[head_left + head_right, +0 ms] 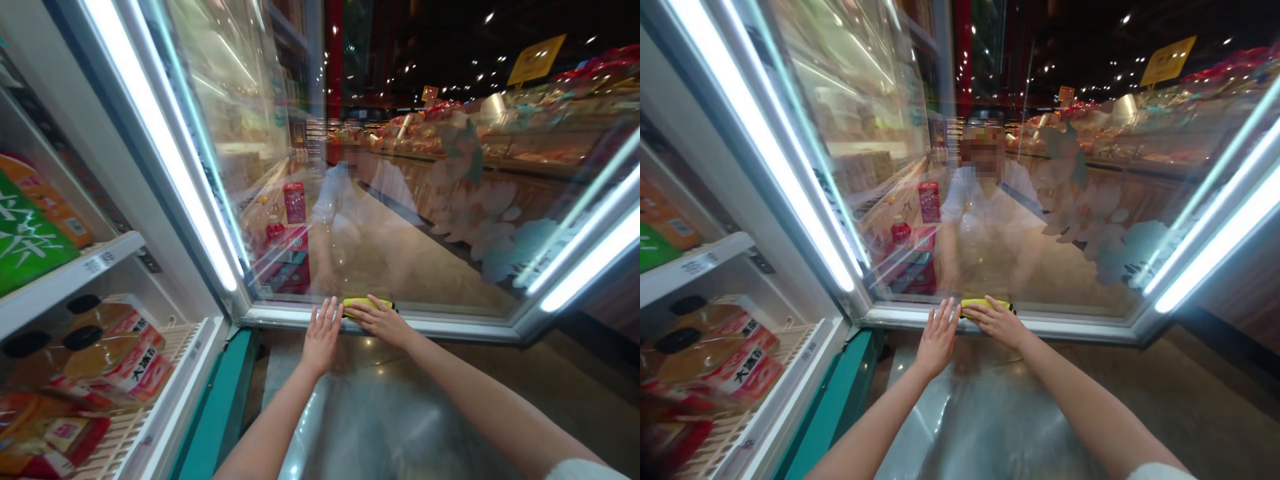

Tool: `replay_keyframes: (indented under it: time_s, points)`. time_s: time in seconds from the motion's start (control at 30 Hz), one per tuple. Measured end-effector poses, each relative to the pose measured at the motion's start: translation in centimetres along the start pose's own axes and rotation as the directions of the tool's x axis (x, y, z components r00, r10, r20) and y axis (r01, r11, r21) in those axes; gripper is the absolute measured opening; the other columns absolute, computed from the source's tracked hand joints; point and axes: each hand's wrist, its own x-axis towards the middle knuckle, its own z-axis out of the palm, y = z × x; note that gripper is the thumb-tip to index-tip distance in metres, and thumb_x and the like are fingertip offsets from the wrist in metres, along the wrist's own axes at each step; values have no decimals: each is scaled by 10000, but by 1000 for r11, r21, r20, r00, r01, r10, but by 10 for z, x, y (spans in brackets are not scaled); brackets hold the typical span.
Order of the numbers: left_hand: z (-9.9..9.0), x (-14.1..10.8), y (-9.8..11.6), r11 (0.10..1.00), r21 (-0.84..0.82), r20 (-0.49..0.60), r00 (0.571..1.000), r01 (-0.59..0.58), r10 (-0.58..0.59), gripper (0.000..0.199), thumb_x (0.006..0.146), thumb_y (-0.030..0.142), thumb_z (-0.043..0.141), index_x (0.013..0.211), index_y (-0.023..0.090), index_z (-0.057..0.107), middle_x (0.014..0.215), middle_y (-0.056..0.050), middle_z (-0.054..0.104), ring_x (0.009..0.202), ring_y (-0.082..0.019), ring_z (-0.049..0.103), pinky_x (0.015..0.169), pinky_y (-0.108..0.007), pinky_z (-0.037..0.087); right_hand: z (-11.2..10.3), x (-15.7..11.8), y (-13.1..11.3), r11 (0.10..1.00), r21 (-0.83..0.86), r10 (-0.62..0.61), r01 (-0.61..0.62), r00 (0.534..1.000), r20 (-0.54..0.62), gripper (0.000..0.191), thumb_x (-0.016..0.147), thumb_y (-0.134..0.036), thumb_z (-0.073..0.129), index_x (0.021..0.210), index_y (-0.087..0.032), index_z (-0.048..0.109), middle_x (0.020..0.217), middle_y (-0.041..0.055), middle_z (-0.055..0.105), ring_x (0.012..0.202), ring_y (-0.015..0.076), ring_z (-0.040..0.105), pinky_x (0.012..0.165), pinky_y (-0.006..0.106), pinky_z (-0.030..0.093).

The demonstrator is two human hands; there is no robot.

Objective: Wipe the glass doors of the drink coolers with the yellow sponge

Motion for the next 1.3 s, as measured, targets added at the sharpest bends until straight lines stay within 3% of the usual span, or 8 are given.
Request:
replay_keyframes:
  time_s: [0.23, 0.5, 0.63, 0.83, 1.07, 1.17, 1.3]
  points:
    - [3, 34, 32, 990, -17, -9, 990, -140, 140, 773, 905, 202, 482, 1619, 91, 207, 1712, -119, 154, 1597, -254, 97, 1279, -450, 206, -15, -47, 20, 997, 31, 64, -64, 998, -9, 342, 995, -120, 514, 1255, -266, 682, 1539, -34, 538, 1468, 148, 442, 1273, 441, 307]
    - [11, 68, 67, 958, 12, -98, 954, -285, 285, 738, 895, 164, 461, 1599, 69, 263, 1707, -109, 167, 1593, -236, 119, 1304, -457, 167, -31, -100, 45, 996, -24, 84, -86, 994, -66, 404, 988, -137, 541, 1334, -316, 648, 1533, -72, 541, 1449, 121, 455, 1290, 391, 242]
    - [18, 77, 84, 956, 8, -125, 948, -293, 292, 747, 877, 143, 458, 1596, 70, 271, 1700, -121, 188, 1586, -238, 152, 1310, -476, 150, -39, -129, 54, 991, -83, 95, -100, 993, -70, 393, 1019, -160, 511, 1352, -326, 634, 1533, -92, 538, 1446, 119, 455, 1285, 385, 236]
    - [24, 78, 93, 973, 4, -161, 960, -230, 228, 710, 914, 170, 444, 1600, 90, 277, 1690, -82, 239, 1595, -209, 70, 1314, -463, -34, -48, -165, 58, 967, -122, 214, -223, 974, -79, 405, 1012, -201, 572, 1384, -357, 613, 1477, -93, 598, 1406, 134, 497, 1190, 324, 358]
    - [18, 72, 78, 971, -58, -72, 971, -231, 227, 743, 964, 316, 483, 1624, 123, 203, 1667, -100, 307, 1594, -205, 103, 1311, -466, -18, -46, -155, 41, 941, -25, 337, -338, 940, -58, 355, 1005, -200, 567, 1324, -318, 673, 1462, -28, 622, 1356, 211, 530, 1069, 364, 483]
    - [15, 68, 71, 969, -88, -36, 973, -230, 228, 811, 952, 410, 535, 1628, 125, 188, 1670, -107, 299, 1596, -221, 99, 1311, -474, 6, -38, -132, 21, 922, 55, 385, -383, 923, -20, 366, 1003, -201, 559, 1339, -300, 666, 1463, 17, 621, 1322, 226, 550, 1050, 382, 501]
    - [13, 64, 66, 970, -92, 18, 974, -224, 227, 873, 924, 435, 574, 1633, 132, 164, 1674, -119, 289, 1595, -241, 111, 1308, -491, 73, -28, -92, -3, 914, 123, 381, -386, 922, 63, 326, 1004, -250, 596, 1309, -333, 676, 1417, 6, 656, 1287, 231, 557, 974, 377, 513]
